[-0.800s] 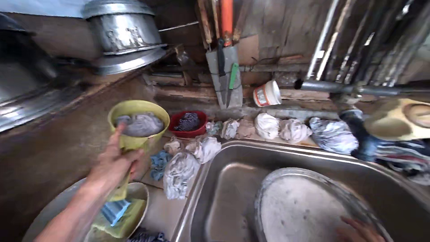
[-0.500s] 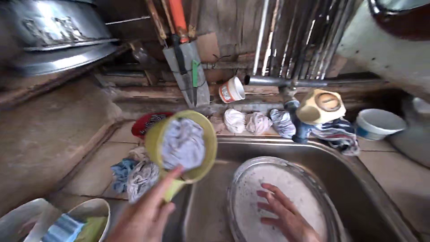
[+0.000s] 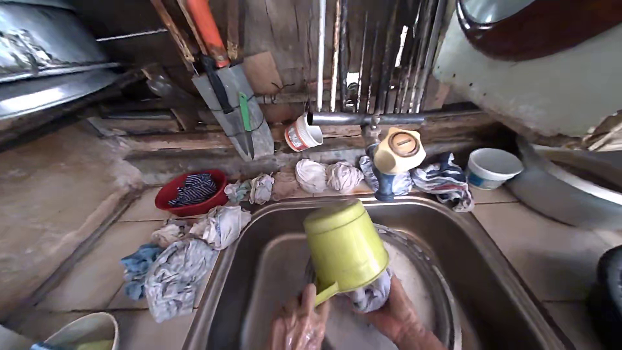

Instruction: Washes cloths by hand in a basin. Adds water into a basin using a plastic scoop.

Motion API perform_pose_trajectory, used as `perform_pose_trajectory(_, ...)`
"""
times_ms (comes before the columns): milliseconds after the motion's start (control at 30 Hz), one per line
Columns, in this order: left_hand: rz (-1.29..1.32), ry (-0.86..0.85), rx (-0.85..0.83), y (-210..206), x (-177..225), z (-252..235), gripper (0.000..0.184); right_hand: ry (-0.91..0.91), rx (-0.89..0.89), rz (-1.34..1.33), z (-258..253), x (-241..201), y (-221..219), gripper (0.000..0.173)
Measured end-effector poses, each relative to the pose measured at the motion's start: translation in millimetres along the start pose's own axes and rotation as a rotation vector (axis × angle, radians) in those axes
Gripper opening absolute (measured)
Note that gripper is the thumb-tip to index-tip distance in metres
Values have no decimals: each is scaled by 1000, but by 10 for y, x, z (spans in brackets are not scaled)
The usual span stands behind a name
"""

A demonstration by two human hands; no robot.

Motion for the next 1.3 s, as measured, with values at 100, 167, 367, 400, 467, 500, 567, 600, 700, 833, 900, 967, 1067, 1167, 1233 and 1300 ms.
perform_pose_trajectory(100, 138, 96, 129, 191, -247, -129, 34, 198, 17, 396, -43, -363, 115, 39)
perform_pose_trajectory(167, 391, 103, 146, 295, -404, -193, 47, 304, -20, 640, -99, -571, 171, 34)
perform_pose_trajectory(367, 1020, 73, -124, 210, -538, -263, 36, 257, -285, 1100, -46, -1015, -297, 34)
perform_pose_trajectory(400, 1077, 92, -191, 160, -515, -244, 37, 273, -294, 1161, -32, -1167, -452, 35)
perform_pose_trajectory(467, 1183, 144, -291, 98, -446, -182, 40, 436, -291, 1222, 25, -1565, -873, 37)
perform_pose_trajectory(500, 1216, 158, -305, 92, -413, -150, 43, 562, -303, 1242, 99, -1779, -1138, 42)
perform_pose_trajectory(567, 1239, 169, -283, 125, -345, -93, 49, 841, -332, 1311, 351, -2171, -1742, 53)
perform_pose_trajectory(600, 1231, 169, -262, 150, -311, -69, 53, 972, -343, 1360, 489, -2324, -2048, 56)
perform_pose_trajectory(700, 1168, 141, -230, 253, -163, -17, 67, 1212, -455, 1710, 768, -2485, -2781, 63)
perform_pose_trajectory(833, 1030, 163, -188, 333, -87, 39, 78, 1092, -586, 2148, 721, -2206, -3070, 42)
perform_pose_trajectory(900, 967, 186, -198, 334, -78, 48, 76, 1095, -608, 2202, 694, -2148, -3077, 34)
perform_pose_trajectory(967, 886, 224, -194, 374, -76, 63, 71, 1078, -690, 2231, 655, -2145, -3076, 32)
perform_pose_trajectory(1067, 739, 258, -223, 462, 16, 106, 63, 994, -920, 2256, 626, -2131, -3114, 26)
perform_pose_trajectory(1167, 702, 176, -224, 543, 189, 183, 58, 736, -1143, 2428, 749, -1895, -3197, 21)
perform_pose_trajectory(1233, 639, 147, -126, 623, 174, 206, 54, 724, -1205, 2514, 798, -1805, -3214, 31)
perform_pose_trajectory(1300, 550, 169, -27, 659, 93, 159, 49, 744, -1165, 2482, 819, -1877, -3216, 55)
Point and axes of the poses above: each hand's wrist, its own z-axis away from the middle knuckle, its own y-axis out of the back of the hand, x = y × z, the point moved 10 cm from there along -z, towards the middle knuckle, and after that the axes turned 14 degrees about y, right-handed, at the moved point
